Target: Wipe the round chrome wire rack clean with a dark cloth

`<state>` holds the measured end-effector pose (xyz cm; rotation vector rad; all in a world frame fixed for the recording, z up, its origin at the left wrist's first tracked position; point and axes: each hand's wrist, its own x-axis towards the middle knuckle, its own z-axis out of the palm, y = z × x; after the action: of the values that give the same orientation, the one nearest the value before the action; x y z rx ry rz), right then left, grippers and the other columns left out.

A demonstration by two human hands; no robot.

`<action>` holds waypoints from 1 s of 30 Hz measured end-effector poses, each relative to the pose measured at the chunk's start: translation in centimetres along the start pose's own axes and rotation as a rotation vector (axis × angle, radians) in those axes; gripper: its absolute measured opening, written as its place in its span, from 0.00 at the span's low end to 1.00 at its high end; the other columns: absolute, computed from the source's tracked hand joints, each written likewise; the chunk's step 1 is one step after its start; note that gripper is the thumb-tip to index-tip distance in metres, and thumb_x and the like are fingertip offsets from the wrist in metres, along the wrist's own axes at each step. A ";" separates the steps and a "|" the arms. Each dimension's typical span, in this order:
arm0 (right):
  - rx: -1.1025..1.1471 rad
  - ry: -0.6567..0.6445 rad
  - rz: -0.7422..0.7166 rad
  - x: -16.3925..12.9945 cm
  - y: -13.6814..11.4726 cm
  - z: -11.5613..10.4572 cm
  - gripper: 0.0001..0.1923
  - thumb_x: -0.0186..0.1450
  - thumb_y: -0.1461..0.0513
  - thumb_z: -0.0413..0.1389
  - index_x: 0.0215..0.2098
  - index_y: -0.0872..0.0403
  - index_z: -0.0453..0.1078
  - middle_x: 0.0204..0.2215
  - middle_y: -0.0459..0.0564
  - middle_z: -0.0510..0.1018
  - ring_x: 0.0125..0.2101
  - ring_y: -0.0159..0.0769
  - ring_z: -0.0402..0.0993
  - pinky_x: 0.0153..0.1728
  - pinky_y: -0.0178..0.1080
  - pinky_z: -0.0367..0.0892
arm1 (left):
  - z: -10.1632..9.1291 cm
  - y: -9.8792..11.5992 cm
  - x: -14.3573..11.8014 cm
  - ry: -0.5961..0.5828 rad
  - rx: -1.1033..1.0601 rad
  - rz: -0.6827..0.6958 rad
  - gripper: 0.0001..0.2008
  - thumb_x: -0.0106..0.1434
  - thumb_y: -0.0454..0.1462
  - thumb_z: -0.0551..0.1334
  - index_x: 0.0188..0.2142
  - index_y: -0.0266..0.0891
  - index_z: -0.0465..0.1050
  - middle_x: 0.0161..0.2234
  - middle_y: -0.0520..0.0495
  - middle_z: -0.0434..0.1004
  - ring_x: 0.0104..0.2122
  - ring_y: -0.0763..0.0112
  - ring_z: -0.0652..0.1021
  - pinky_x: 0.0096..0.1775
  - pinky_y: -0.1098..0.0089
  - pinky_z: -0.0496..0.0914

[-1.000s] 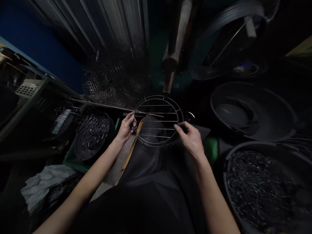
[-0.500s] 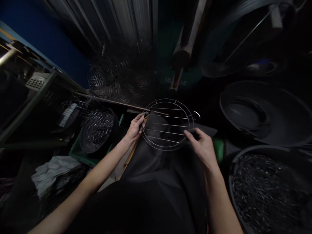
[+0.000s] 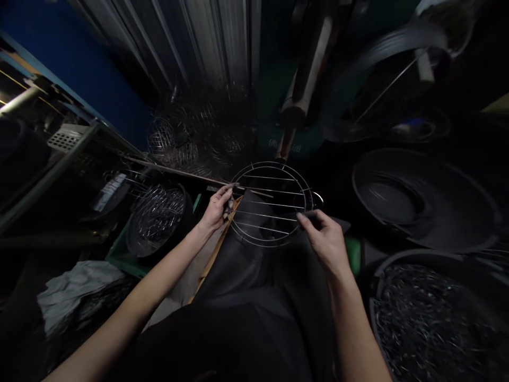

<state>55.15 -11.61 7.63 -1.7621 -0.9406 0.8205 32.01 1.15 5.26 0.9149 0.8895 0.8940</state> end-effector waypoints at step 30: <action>-0.002 0.043 -0.015 -1.5 1.7 1.3 0.20 0.57 0.45 0.58 0.30 0.54 0.71 0.26 0.46 0.73 0.30 0.36 0.67 0.33 0.37 0.62 | -0.9 -0.7 -1.5 0.080 0.052 -0.026 0.25 0.55 0.49 0.65 0.47 0.37 0.70 0.17 0.59 0.65 0.11 0.85 0.58 0.13 0.81 0.47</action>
<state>53.77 -12.80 5.77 -1.7658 -0.9255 0.7693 30.84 -0.23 4.70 0.9152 0.9950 0.8930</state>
